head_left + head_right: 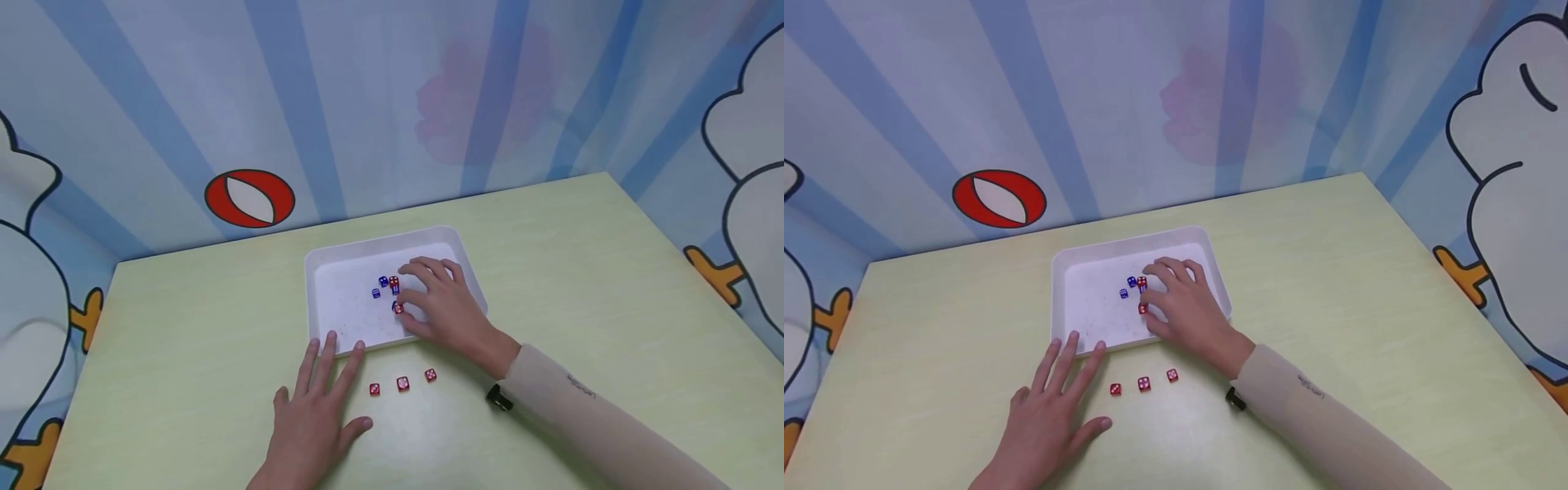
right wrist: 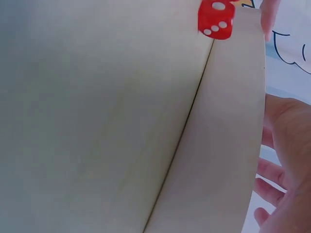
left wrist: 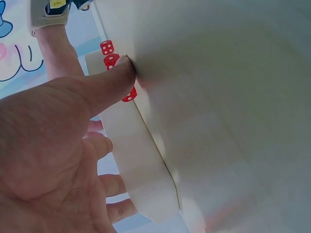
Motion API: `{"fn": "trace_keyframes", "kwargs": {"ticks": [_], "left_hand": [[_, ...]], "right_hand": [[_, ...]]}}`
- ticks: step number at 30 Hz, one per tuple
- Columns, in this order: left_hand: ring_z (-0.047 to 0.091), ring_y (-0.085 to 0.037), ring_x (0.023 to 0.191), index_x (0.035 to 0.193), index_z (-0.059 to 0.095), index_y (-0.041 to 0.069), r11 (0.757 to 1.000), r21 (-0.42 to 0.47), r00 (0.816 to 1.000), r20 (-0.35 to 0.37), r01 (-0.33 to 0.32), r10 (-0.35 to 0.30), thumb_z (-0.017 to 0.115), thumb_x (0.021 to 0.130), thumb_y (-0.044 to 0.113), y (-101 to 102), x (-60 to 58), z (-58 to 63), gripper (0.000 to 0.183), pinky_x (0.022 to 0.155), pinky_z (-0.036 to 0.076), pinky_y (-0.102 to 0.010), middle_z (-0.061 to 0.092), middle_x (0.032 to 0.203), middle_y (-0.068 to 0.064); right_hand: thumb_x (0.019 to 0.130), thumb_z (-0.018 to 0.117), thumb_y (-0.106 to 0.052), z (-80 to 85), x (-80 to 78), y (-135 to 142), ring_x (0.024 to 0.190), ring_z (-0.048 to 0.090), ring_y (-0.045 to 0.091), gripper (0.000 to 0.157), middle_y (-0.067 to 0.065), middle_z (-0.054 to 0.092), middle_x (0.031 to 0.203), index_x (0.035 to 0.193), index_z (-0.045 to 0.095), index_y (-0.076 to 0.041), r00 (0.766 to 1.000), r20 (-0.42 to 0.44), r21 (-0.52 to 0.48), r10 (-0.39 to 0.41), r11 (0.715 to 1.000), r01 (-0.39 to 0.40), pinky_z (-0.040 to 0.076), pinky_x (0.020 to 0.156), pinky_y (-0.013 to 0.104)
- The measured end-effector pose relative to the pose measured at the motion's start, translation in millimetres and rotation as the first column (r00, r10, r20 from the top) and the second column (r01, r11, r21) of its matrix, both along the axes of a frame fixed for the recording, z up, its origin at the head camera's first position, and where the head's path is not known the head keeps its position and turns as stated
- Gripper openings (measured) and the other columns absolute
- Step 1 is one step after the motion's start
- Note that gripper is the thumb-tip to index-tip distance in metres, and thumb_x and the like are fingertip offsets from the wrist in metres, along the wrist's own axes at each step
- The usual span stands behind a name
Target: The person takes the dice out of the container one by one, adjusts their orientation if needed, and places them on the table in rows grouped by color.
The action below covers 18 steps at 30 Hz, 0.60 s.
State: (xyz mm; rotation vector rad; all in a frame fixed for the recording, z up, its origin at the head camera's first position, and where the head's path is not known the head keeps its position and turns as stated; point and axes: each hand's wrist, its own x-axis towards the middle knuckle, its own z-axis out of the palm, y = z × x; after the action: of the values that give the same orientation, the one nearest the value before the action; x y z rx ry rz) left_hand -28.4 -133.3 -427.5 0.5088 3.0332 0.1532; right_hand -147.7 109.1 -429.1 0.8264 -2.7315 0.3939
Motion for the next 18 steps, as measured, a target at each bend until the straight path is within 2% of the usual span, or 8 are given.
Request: {"fn": "trace_keyframes", "kwargs": {"ticks": [4,12,18], "left_hand": [[0.023,-0.041,0.159,0.168,0.032,0.03,1.0,-0.002,1.0,0.012,-0.003,0.003,0.081,0.086,0.061,0,-0.3,0.3,0.101,0.088,0.052,-0.074,0.021,0.176,-0.013],[0.024,-0.041,0.159,0.168,0.033,0.029,1.0,0.007,1.0,-0.003,0.002,-0.002,0.081,0.086,0.06,0,-0.4,0.5,0.1,0.087,0.052,-0.073,0.022,0.175,-0.014],[0.024,-0.041,0.159,0.168,0.032,0.029,1.0,0.017,1.0,0.003,0.0,0.0,0.082,0.085,0.059,0,-0.2,0.3,0.101,0.087,0.052,-0.074,0.022,0.176,-0.014]], "right_hand": [[0.093,0.082,-0.03,1.2,5.6,10,0.143,0.048,0.032,0.013,0.007,0.063,0.143,0.103,0.081,-0.022,1.0,-0.017,-0.008,-0.016,1.0,0.016,0.036,0.114,0.058],[0.092,0.082,-0.023,1.8,17.6,27,0.14,0.05,0.035,0.009,0.01,0.065,0.137,0.1,0.08,-0.019,0.994,-0.107,-0.062,-0.027,0.998,0.02,0.037,0.111,0.059],[0.088,0.085,-0.021,1.5,28.9,37,0.139,0.05,0.037,0.012,0.012,0.065,0.136,0.098,0.079,-0.018,0.99,-0.139,-0.075,-0.029,0.997,0.019,0.039,0.109,0.059]]}}
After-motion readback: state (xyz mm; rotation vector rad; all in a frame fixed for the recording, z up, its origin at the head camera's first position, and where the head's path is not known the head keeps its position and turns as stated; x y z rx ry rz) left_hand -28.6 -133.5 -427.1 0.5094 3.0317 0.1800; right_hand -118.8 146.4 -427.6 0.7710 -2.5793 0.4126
